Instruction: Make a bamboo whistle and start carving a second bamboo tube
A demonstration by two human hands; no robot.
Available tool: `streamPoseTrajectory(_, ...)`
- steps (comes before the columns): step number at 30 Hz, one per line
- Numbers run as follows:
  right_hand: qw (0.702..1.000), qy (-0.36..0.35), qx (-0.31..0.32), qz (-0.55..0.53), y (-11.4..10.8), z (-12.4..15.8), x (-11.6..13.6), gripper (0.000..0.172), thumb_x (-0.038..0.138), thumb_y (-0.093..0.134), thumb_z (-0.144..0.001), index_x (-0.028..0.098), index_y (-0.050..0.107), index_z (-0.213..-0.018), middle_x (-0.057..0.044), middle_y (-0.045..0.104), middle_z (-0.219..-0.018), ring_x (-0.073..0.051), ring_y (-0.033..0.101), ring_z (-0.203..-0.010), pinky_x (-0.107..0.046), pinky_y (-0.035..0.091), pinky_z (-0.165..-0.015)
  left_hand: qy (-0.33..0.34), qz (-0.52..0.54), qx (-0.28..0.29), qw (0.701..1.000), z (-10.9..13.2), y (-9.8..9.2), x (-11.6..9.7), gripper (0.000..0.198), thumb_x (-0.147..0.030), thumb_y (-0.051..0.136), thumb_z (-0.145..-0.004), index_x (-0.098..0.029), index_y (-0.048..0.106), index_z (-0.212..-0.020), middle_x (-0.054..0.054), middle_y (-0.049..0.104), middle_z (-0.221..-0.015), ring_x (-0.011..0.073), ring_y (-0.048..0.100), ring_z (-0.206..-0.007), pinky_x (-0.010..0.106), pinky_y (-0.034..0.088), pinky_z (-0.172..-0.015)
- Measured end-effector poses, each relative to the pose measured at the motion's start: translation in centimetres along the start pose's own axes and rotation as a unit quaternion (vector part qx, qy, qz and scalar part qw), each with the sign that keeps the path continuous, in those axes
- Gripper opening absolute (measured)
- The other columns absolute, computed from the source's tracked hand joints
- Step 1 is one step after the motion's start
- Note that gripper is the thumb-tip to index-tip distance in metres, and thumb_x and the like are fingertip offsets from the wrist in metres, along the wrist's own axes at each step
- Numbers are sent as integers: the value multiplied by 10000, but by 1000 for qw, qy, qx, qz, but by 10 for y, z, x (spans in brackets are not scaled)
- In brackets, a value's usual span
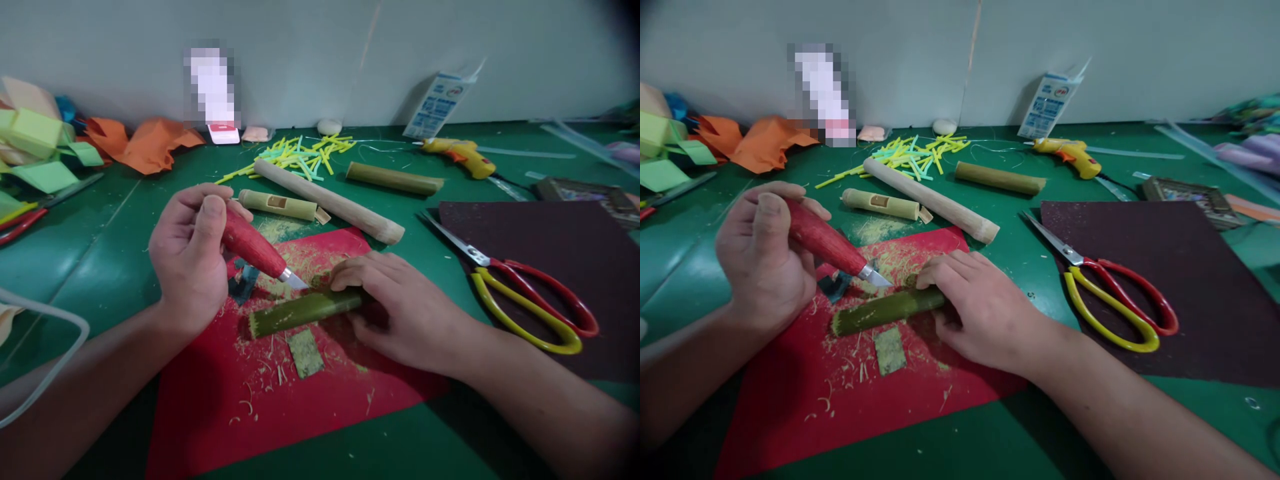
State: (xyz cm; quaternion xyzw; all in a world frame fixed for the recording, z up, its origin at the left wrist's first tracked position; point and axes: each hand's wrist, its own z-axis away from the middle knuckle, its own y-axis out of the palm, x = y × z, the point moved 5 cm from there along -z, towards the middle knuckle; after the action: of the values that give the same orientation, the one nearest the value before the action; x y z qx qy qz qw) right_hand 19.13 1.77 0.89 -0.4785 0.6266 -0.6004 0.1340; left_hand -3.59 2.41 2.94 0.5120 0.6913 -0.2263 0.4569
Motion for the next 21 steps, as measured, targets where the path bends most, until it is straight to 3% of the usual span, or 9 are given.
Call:
streamPoseTrajectory(4,1000,3,-2,8,0,2,-3,305,120,551,-755,208,539,-1047,-74,668,-1054,-255,609,-974,-416,462,-804,-1,-7,-4,1000,1,0,0,191,-389,615,-908,-207,671,-921,17,679,-769,84,500,-464,229,394,-404)
streamPoseTrajectory(8,1000,-4,10,-1,0,2,-2,415,102,530,-774,230,529,-1169,-70,658,-1128,-250,595,-1049,-415,461,-847,9,4,0,1000,1,0,-2,196,-377,622,-904,-189,670,-931,28,679,-783,89,499,-463,235,370,-376)
streamPoseTrajectory(13,999,-17,9,-27,0,1,3,478,82,536,-740,194,552,-1204,-84,648,-1151,-237,571,-1091,-397,462,-914,38,2,7,999,-1,-1,-1,224,-384,630,-899,-166,667,-933,34,684,-768,101,571,-541,211,450,-449)
streamPoseTrajectory(18,1000,8,24,-13,-3,0,2,382,356,599,-868,190,598,-1212,-103,636,-1142,-260,570,-1040,-440,466,-887,69,0,12,998,-2,-2,1,248,-395,632,-897,-153,669,-939,22,698,-750,69,533,-459,231,538,-544)
streamPoseTrajectory(21,999,8,41,-13,-1,-1,2,311,381,590,-889,202,641,-1138,-96,640,-1126,-259,577,-1034,-445,462,-881,83,-10,9,996,-1,-2,-1,241,-393,632,-897,-160,675,-941,14,700,-752,70,536,-450,238,547,-540)
